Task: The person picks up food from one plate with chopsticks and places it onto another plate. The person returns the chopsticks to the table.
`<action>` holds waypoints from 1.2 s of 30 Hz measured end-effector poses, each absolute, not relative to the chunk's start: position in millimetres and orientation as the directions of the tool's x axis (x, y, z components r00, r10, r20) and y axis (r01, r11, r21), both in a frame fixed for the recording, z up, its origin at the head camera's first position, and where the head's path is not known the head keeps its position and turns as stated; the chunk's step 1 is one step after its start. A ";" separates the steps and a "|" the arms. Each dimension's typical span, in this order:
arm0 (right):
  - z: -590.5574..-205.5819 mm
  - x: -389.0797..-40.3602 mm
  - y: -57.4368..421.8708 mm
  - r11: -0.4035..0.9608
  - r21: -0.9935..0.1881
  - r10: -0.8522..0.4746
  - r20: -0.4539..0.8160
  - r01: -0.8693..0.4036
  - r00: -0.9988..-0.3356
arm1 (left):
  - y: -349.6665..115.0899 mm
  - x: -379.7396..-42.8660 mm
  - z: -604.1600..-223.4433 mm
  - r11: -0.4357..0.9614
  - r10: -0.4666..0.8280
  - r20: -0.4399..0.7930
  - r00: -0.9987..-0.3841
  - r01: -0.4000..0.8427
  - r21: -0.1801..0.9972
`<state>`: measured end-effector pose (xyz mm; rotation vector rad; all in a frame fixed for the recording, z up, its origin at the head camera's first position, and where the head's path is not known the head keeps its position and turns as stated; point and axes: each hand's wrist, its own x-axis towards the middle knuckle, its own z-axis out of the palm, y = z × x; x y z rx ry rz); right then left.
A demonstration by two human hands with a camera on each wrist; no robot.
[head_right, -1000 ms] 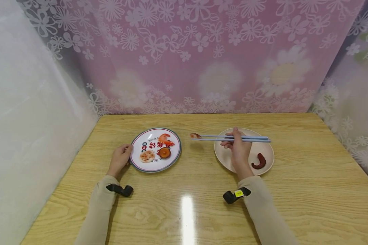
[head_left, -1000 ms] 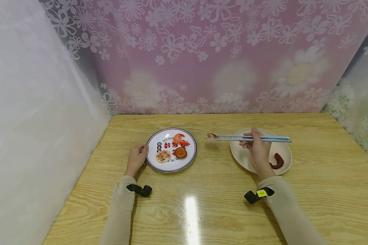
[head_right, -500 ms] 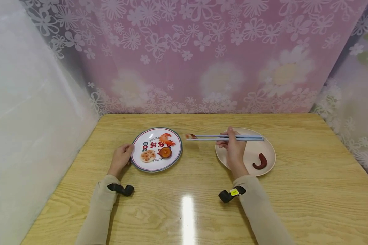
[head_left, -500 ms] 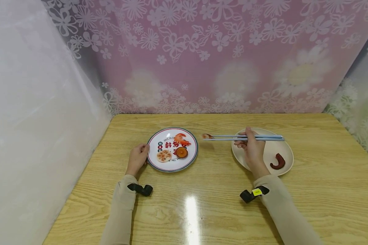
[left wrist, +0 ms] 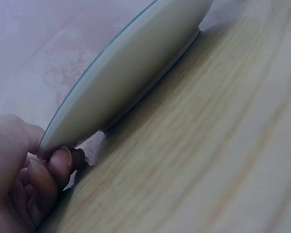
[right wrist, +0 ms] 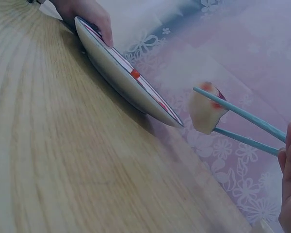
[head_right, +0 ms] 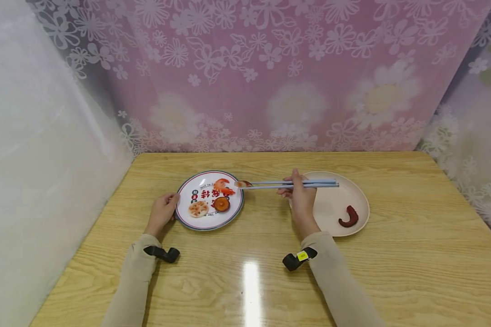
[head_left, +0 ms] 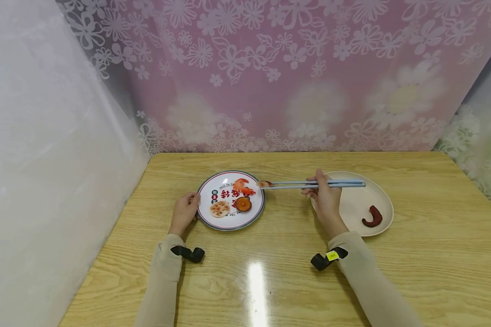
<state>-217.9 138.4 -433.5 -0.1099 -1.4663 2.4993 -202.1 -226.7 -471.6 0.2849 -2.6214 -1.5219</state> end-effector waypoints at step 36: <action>-436.6 -225.3 57.3 -0.305 -0.933 0.224 0.124 -0.190 -0.967 | -228.2 -203.7 -473.4 0.482 -0.205 -0.007 -0.979 -0.107 0.870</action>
